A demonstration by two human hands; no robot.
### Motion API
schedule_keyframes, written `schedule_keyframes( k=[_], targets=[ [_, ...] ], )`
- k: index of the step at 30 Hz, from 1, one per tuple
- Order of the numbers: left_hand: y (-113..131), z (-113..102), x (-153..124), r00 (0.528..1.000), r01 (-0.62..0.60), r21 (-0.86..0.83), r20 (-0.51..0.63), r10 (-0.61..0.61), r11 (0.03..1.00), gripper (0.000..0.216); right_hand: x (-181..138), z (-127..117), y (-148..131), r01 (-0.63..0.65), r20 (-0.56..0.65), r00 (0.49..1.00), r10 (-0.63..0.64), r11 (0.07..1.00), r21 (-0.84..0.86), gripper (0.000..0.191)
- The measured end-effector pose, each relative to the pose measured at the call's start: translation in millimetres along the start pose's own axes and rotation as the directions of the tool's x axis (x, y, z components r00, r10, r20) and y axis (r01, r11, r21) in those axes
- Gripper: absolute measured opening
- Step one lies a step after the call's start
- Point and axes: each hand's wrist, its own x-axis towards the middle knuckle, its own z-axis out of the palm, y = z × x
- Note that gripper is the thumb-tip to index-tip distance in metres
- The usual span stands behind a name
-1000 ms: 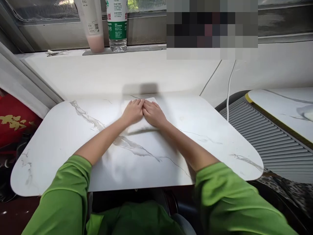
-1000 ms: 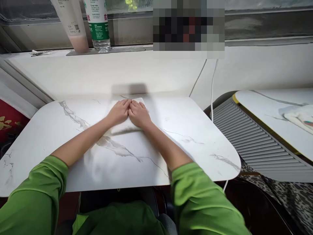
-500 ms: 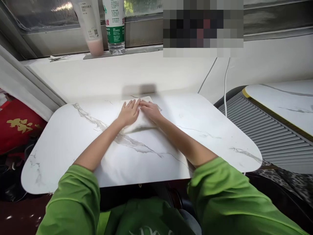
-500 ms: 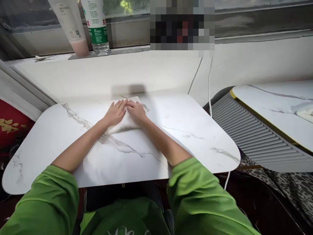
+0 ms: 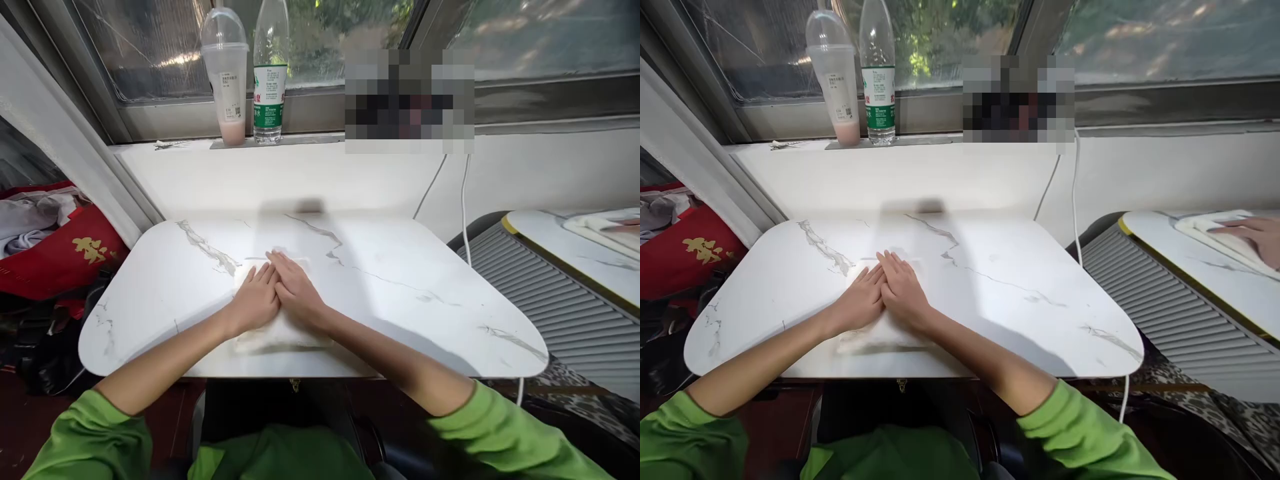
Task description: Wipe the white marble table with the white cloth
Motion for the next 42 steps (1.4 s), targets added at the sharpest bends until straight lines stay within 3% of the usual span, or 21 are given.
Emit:
schedule_keyframes(
  k=[5, 9, 13, 16, 21, 25, 28, 35, 38, 42],
  targets=[
    [-49, 0, 42, 0.984, 0.094, -0.008, -0.151, -0.094, 0.996, 0.053, 70, 19, 12, 0.096, -0.065, 0.993, -0.102, 0.990, -0.102, 0.050],
    [-93, -9, 86, 0.961, 0.099, 0.033, -0.264, -0.087, 0.995, 0.048, 123, 24, 22, 0.126, -0.137, 0.979, -0.151, 0.977, -0.173, 0.041],
    [-120, -16, 121, 0.943, 0.114, 0.052, -0.320, -0.091, 0.992, 0.046, 159, 22, 30, 0.173, -0.129, 0.967, -0.218, 0.941, -0.292, 0.039],
    [-127, -18, 134, 0.942, 0.103, 0.031, -0.323, -0.087, 0.994, 0.045, 171, 22, 34, 0.118, -0.159, 0.971, -0.181, 0.932, -0.344, 0.038],
    [-123, -19, 131, 0.951, 0.133, 0.038, -0.285, -0.116, 0.990, 0.048, 169, 27, 36, -0.121, -0.305, 0.952, 0.013, 0.934, -0.336, 0.032],
    [-110, -14, 105, 0.956, 0.169, 0.086, -0.256, -0.142, 0.982, 0.049, 149, 30, 29, -0.119, -0.283, 0.958, 0.035, 0.952, -0.283, 0.027],
    [-96, -8, 70, 0.963, 0.161, 0.110, -0.233, -0.132, 0.981, 0.051, 123, 34, 15, -0.110, -0.241, 0.968, 0.063, 0.976, -0.185, 0.028],
    [-66, 2, -62, 0.972, 0.052, 0.079, -0.232, -0.033, 0.996, 0.054, 14, 63, -48, -0.148, -0.162, 0.968, 0.194, 0.955, 0.258, 0.047],
    [-62, 4, -118, 0.975, 0.038, 0.063, -0.222, -0.023, 0.997, 0.055, -23, 79, -76, -0.086, -0.046, 0.993, 0.113, 0.913, 0.398, 0.058],
    [-84, 0, -157, 0.956, 0.131, 0.041, -0.271, -0.116, 0.990, 0.058, -14, 104, -108, -0.051, 0.071, 0.997, 0.023, 0.904, 0.425, 0.063]
  ],
)
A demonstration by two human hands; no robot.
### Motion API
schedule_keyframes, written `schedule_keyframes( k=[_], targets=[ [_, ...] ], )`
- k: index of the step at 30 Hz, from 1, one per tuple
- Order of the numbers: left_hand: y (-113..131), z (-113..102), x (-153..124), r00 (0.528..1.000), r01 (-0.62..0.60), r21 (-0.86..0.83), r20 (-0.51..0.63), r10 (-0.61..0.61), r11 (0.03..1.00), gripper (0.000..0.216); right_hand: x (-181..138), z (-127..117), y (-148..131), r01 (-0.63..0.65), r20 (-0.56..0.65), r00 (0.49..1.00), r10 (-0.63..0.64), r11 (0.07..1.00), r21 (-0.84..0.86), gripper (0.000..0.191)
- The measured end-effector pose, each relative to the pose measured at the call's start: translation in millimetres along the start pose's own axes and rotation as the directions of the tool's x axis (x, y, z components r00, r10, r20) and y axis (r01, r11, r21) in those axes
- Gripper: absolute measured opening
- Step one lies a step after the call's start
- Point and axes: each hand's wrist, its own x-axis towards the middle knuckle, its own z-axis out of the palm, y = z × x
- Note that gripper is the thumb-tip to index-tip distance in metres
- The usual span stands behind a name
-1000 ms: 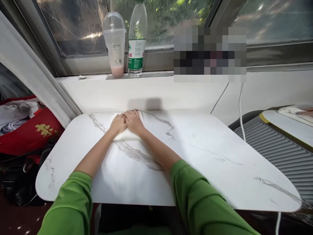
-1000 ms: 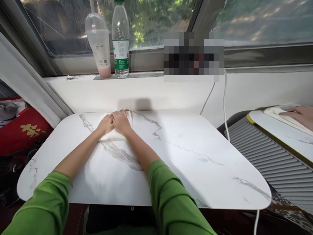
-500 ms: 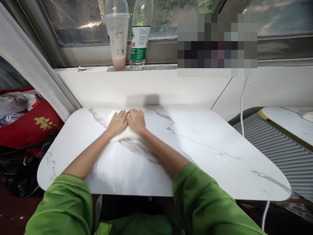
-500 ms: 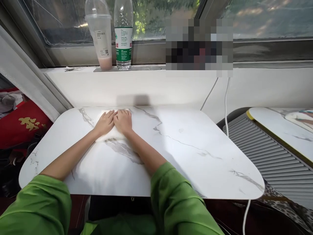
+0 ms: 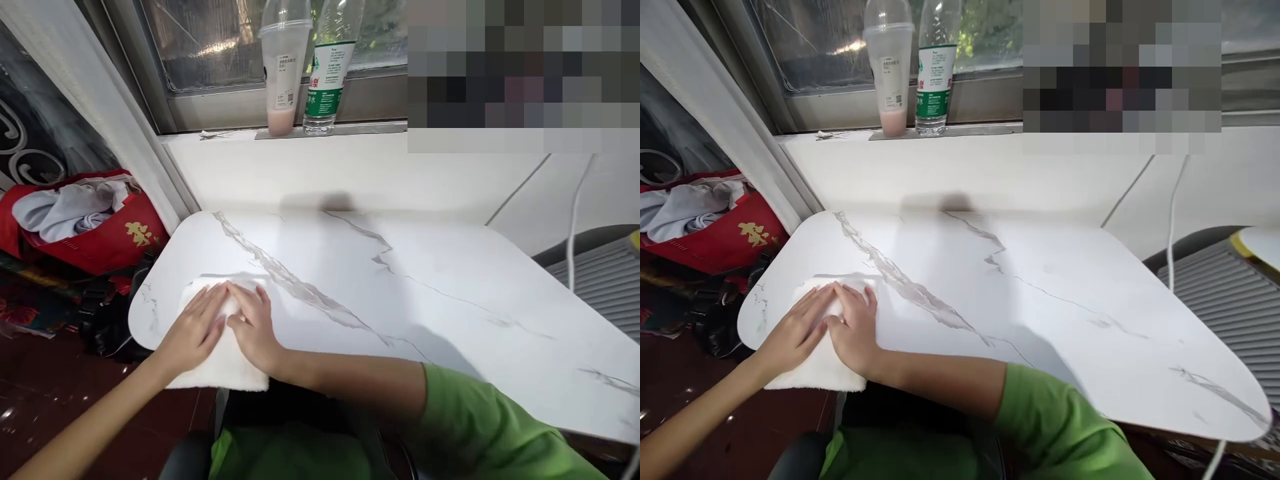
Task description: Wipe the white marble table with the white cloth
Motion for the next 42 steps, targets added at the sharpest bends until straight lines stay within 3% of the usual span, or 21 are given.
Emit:
schedule_keyframes(
  k=[4, 7, 12, 19, 26, 30, 34, 38, 42],
  targets=[
    [-50, -10, 20, 0.992, 0.114, -0.008, -0.047, -0.114, 0.993, 0.058, 61, 28, -5, 0.119, 0.078, 0.991, -0.107, 0.977, -0.175, 0.058],
    [-91, -15, 57, 0.984, 0.152, -0.054, -0.090, -0.157, 0.987, 0.056, 114, 40, 0, 0.187, 0.102, 0.981, -0.162, 0.929, -0.320, 0.054],
    [-143, -15, 129, 0.982, 0.146, -0.065, -0.111, -0.153, 0.987, 0.052, 190, 42, 16, 0.169, 0.057, 0.985, -0.161, 0.870, -0.463, 0.049],
    [-162, -3, 206, 0.974, 0.192, 0.037, -0.131, -0.186, 0.981, 0.051, 257, 20, 40, 0.128, -0.032, 0.984, -0.173, 0.831, -0.541, 0.043],
    [-170, 3, 221, 0.962, 0.169, -0.074, -0.206, -0.181, 0.983, 0.050, 268, 9, 46, 0.120, -0.044, 0.985, -0.169, 0.838, -0.532, 0.044],
    [-160, 6, 212, 0.953, 0.209, -0.142, -0.190, -0.234, 0.968, 0.056, 256, 2, 45, 0.137, -0.015, 0.985, -0.170, 0.840, -0.526, 0.047],
    [-129, 12, 201, 0.941, 0.261, -0.137, -0.186, -0.284, 0.955, 0.057, 234, -17, 48, 0.182, 0.051, 0.982, -0.181, 0.842, -0.507, 0.050],
    [-79, 25, 194, 0.935, 0.279, -0.113, -0.196, -0.296, 0.954, 0.057, 207, -51, 58, 0.251, 0.122, 0.968, -0.220, 0.838, -0.485, 0.053],
    [-10, 46, 192, 0.943, 0.219, -0.081, -0.238, -0.232, 0.972, 0.050, 162, -103, 74, 0.326, 0.176, 0.945, -0.275, 0.812, -0.484, 0.055]
  ],
)
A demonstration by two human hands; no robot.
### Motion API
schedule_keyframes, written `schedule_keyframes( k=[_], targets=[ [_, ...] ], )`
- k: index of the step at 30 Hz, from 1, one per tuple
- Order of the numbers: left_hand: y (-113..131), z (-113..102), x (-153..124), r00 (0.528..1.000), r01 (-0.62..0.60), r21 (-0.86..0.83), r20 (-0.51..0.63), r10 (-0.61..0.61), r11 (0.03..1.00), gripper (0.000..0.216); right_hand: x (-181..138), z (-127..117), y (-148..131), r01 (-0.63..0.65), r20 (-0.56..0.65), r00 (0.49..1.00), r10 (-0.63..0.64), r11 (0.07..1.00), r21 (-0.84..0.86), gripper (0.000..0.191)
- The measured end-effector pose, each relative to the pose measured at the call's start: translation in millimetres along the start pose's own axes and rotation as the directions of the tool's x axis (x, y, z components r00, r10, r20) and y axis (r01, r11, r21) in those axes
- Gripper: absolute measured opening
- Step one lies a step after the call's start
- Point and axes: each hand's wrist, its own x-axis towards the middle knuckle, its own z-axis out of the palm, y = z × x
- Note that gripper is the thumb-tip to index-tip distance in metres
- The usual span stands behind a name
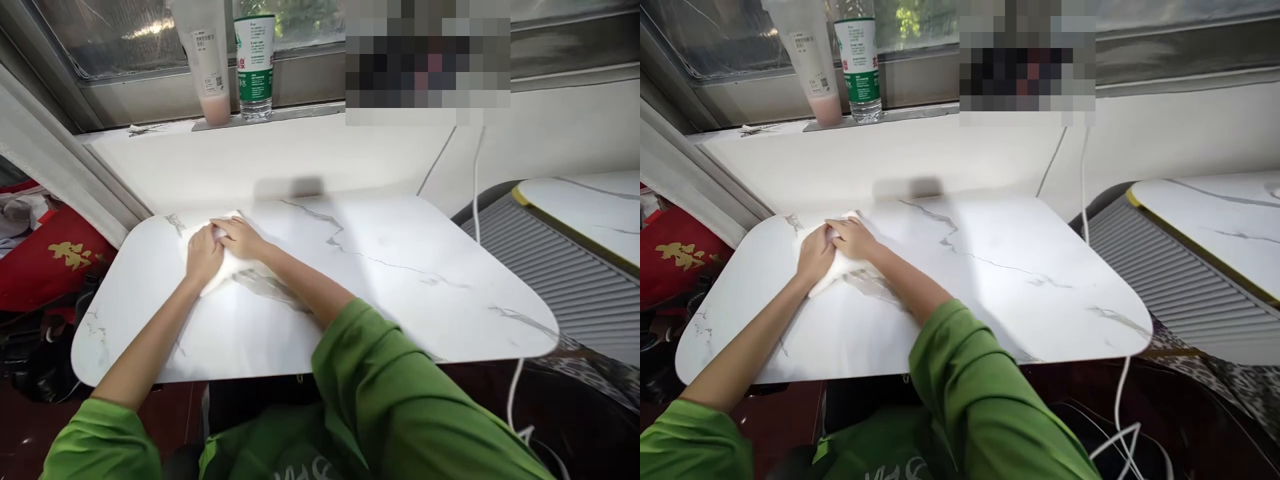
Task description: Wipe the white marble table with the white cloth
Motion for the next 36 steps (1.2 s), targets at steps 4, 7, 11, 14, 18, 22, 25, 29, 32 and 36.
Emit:
schedule_keyframes(
  k=[4, 7, 11, 14, 18, 22, 25, 29, 32, 36],
  targets=[
    [81, 26, -20, 0.991, -0.125, -0.014, 0.046, 0.126, 0.992, 0.045, -83, -45, 23, -0.078, -0.050, 0.996, 0.075, 0.995, -0.054, 0.055],
    [148, 47, -34, 0.970, -0.197, -0.037, 0.136, 0.200, 0.980, 0.047, -154, -81, 39, -0.160, -0.127, 0.981, 0.147, 0.981, -0.105, 0.054],
    [235, 75, -50, 0.914, -0.320, -0.124, 0.219, 0.341, 0.939, 0.050, -244, -132, 61, -0.269, -0.226, 0.946, 0.232, 0.951, -0.150, 0.051],
    [291, 94, -54, 0.874, -0.414, -0.212, 0.178, 0.451, 0.885, 0.050, -299, -169, 76, -0.370, -0.276, 0.909, 0.311, 0.908, -0.195, 0.049],
    [341, 111, -44, 0.853, -0.455, -0.260, 0.146, 0.501, 0.852, 0.048, -336, -201, 99, -0.462, -0.343, 0.861, 0.375, 0.859, -0.220, 0.049],
    [361, 127, -16, 0.854, -0.437, -0.256, 0.184, 0.487, 0.862, 0.050, -331, -215, 133, -0.493, -0.384, 0.843, 0.376, 0.824, -0.277, 0.050],
    [364, 142, 17, 0.859, -0.426, -0.244, 0.193, 0.474, 0.871, 0.050, -311, -223, 162, -0.505, -0.384, 0.842, 0.379, 0.806, -0.309, 0.050],
    [360, 161, 68, 0.837, -0.447, -0.256, 0.219, 0.502, 0.857, 0.050, -276, -236, 196, -0.520, -0.367, 0.840, 0.399, 0.785, -0.338, 0.052],
    [356, 171, 100, 0.837, -0.452, -0.256, 0.209, 0.505, 0.855, 0.049, -250, -242, 217, -0.549, -0.381, 0.823, 0.421, 0.760, -0.347, 0.052],
    [353, 177, 115, 0.853, -0.425, -0.237, 0.218, 0.474, 0.874, 0.048, -233, -244, 230, -0.565, -0.393, 0.813, 0.429, 0.745, -0.354, 0.052]
  ],
)
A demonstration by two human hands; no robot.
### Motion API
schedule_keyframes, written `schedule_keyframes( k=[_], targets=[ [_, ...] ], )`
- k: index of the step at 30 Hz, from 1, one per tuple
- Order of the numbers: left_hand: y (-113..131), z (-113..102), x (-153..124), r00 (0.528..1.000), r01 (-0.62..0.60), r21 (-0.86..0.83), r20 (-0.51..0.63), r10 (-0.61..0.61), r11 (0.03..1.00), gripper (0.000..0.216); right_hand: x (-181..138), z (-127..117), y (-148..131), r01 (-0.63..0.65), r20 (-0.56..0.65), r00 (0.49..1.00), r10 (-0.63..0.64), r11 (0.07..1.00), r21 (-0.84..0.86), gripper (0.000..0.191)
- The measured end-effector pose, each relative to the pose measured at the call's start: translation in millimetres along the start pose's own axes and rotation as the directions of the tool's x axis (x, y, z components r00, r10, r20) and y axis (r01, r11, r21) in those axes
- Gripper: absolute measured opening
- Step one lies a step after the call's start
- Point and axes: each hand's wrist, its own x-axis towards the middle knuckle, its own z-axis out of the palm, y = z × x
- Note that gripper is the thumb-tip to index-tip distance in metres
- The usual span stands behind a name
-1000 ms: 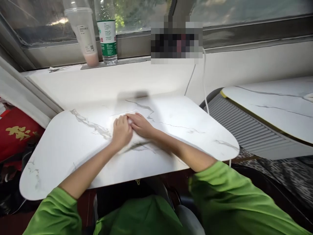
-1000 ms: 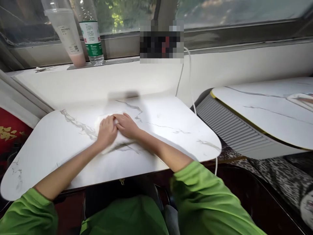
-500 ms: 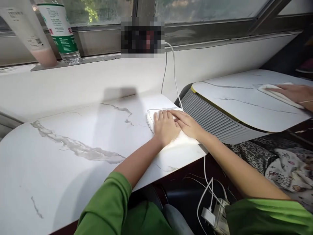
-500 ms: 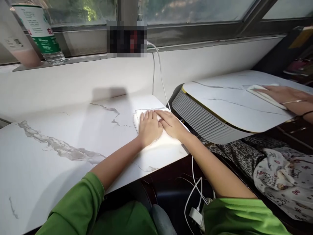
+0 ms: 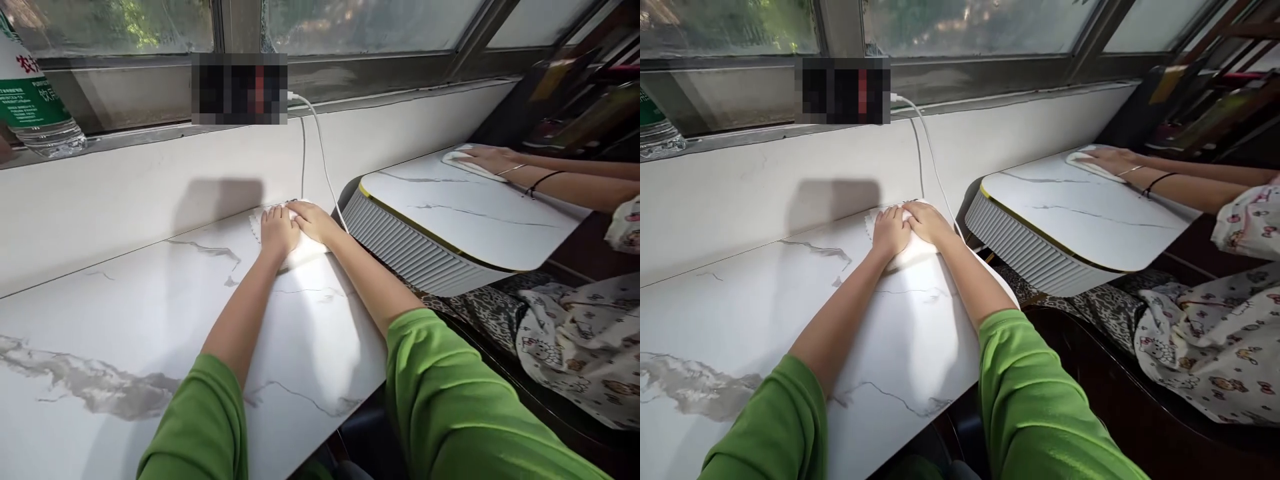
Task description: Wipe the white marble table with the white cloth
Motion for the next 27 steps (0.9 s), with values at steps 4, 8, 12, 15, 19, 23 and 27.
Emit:
schedule_keyframes(
  k=[4, 8, 12, 15, 19, 23, 27],
  targets=[
    [0, -1, -12, 0.999, 0.021, 0.020, 0.027, -0.022, 1.000, 0.050, -7, 1, -9, 0.006, -0.018, 1.000, -0.006, 1.000, 0.005, 0.051],
    [-1, -9, -38, 0.999, 0.014, 0.019, 0.045, -0.015, 1.000, 0.050, -28, 2, -32, -0.042, -0.024, 0.999, 0.042, 0.999, 0.015, 0.050],
    [-6, -28, -86, 0.995, -0.023, 0.047, 0.096, 0.019, 0.999, 0.051, -61, 6, -68, -0.110, -0.027, 0.993, 0.113, 0.989, 0.097, 0.048],
    [-13, -49, -138, 0.985, -0.080, 0.067, 0.157, 0.069, 0.995, 0.051, -96, 10, -105, -0.179, 0.002, 0.983, 0.185, 0.952, 0.246, 0.048],
    [-28, -76, -214, 0.980, -0.114, 0.082, 0.170, 0.099, 0.990, 0.052, -145, 8, -166, -0.162, 0.091, 0.986, 0.137, 0.896, 0.412, 0.050],
    [-47, -93, -260, 0.982, -0.096, 0.086, 0.169, 0.080, 0.992, 0.053, -168, 4, -217, -0.100, 0.155, 0.987, 0.028, 0.872, 0.480, 0.051],
    [-64, -101, -259, 0.978, -0.003, 0.081, 0.209, -0.015, 0.997, 0.053, -150, 7, -236, -0.083, 0.203, 0.979, -0.008, 0.895, 0.438, 0.052]
  ],
)
